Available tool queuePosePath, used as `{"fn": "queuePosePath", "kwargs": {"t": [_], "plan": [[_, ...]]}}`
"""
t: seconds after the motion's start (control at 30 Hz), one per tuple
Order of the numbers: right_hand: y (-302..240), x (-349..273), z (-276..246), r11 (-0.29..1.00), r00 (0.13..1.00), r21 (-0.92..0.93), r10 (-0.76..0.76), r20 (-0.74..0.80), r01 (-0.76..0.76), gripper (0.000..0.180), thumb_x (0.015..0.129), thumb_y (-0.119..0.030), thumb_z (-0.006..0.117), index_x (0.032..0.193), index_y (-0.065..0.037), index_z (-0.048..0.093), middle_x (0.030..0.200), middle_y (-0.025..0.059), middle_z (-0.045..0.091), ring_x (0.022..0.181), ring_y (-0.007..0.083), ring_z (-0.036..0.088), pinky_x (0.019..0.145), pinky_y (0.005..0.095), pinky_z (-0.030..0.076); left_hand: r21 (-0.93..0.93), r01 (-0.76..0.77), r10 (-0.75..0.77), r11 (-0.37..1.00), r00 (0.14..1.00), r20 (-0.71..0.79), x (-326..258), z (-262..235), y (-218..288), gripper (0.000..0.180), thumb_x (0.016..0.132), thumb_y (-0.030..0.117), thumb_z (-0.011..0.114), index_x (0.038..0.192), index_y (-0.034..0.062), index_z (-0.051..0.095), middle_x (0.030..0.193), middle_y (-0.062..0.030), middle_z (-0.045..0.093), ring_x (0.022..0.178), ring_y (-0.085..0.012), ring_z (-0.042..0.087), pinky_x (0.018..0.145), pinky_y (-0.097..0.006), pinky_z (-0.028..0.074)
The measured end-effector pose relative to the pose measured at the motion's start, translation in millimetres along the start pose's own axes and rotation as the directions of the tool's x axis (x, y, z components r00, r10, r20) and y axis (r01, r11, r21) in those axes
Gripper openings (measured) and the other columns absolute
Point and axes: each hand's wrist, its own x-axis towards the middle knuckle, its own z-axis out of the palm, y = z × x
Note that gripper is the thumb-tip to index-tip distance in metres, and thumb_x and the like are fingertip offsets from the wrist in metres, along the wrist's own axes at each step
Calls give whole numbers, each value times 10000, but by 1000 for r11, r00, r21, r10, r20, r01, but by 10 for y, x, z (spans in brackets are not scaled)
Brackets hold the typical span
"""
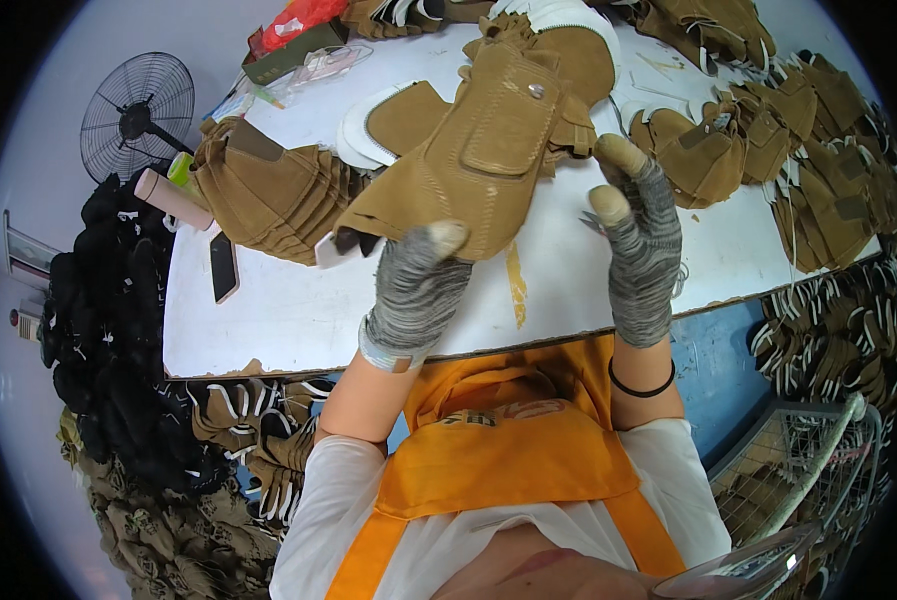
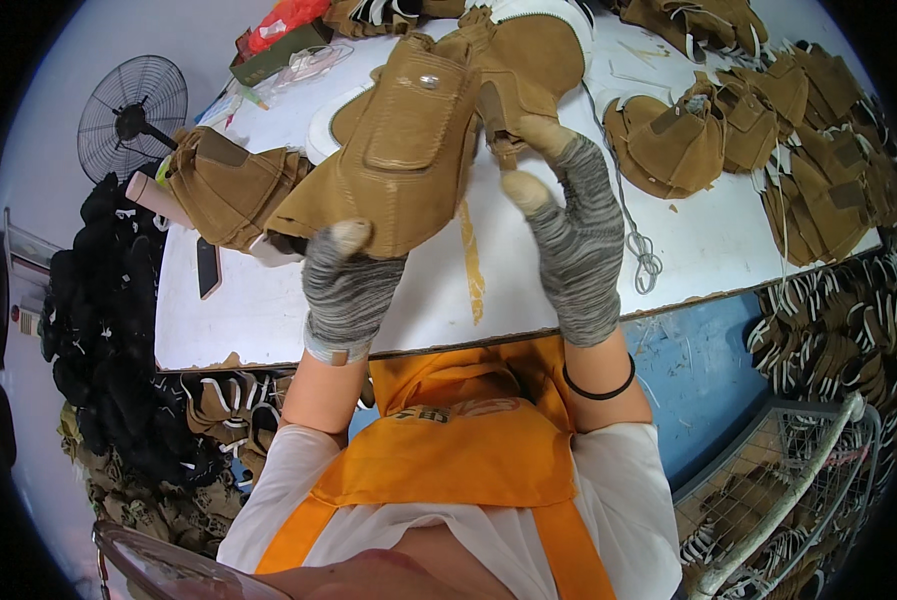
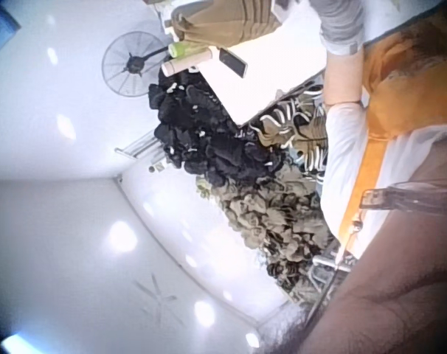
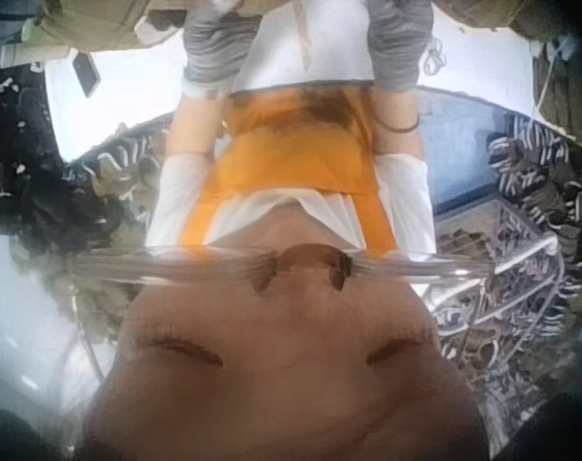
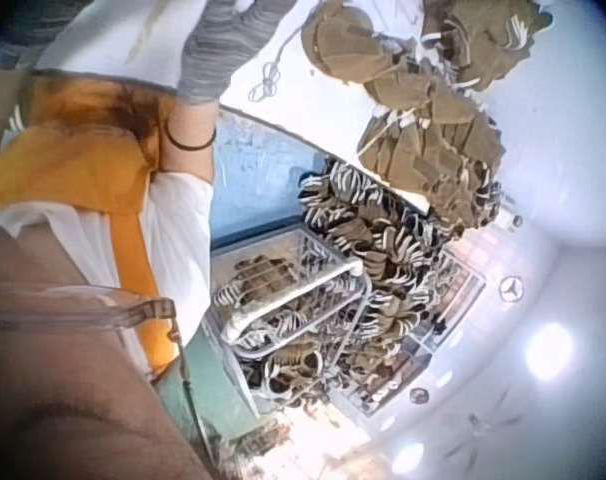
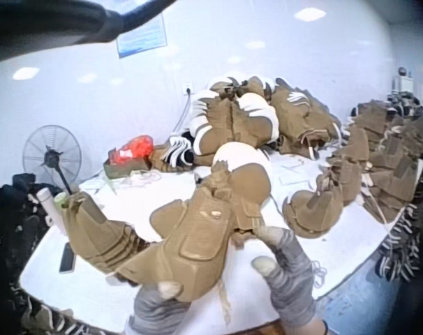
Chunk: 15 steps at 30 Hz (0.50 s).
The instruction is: The person picks up various brown boot upper components from a table, turns them over, and uses a small nipper to trim loose threads or excess material.
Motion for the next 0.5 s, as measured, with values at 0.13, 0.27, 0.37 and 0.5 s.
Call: {"fn": "queuePosePath", "kwargs": {"t": [0.13, 0.27, 0.37, 0.5], "plan": [[-79, 23, 62, 820, 897, -363, -395, 201, 442, 359, 770, -141, 745, 1109, -51, 670, 989, 72, 622, 867, 205, 582, 790, 316, 488, 80, -89, 90, 993, 996, -11, -38, 24, -77, 615, 819, 170, 677, 1343, -5, 407, 1291, -125, 530, 1165, -246, 544, 1024, -368, 435], [-139, 33, 169, 750, 847, -395, -476, 234, 531, 390, 703, -107, 757, 1089, -96, 702, 940, 61, 618, 820, 198, 582, 710, 302, 503, 39, -14, 16, 999, 999, -34, -92, 42, -100, 597, 828, 179, 660, 1341, -2, 414, 1303, -143, 520, 1182, -252, 531, 1040, -393, 421], [-64, 49, 165, 741, 817, -344, -526, 236, 577, 379, 686, -140, 763, 1062, -127, 721, 917, 45, 607, 801, 188, 575, 695, 298, 499, -108, 59, -60, 992, 998, -14, -119, 170, -62, 626, 809, 149, 669, 1358, 11, 403, 1325, -145, 503, 1224, -270, 497, 1080, -421, 386], [-141, 72, 171, 624, 760, -434, -547, 351, 650, 358, 679, -149, 756, 1035, -159, 730, 889, 23, 595, 790, 194, 570, 685, 303, 487, 138, 9, -13, 990, 1000, 26, -136, 200, -62, 657, 784, 158, 710, 1349, -2, 415, 1278, -142, 528, 1193, -270, 520, 1038, -400, 426]]}}
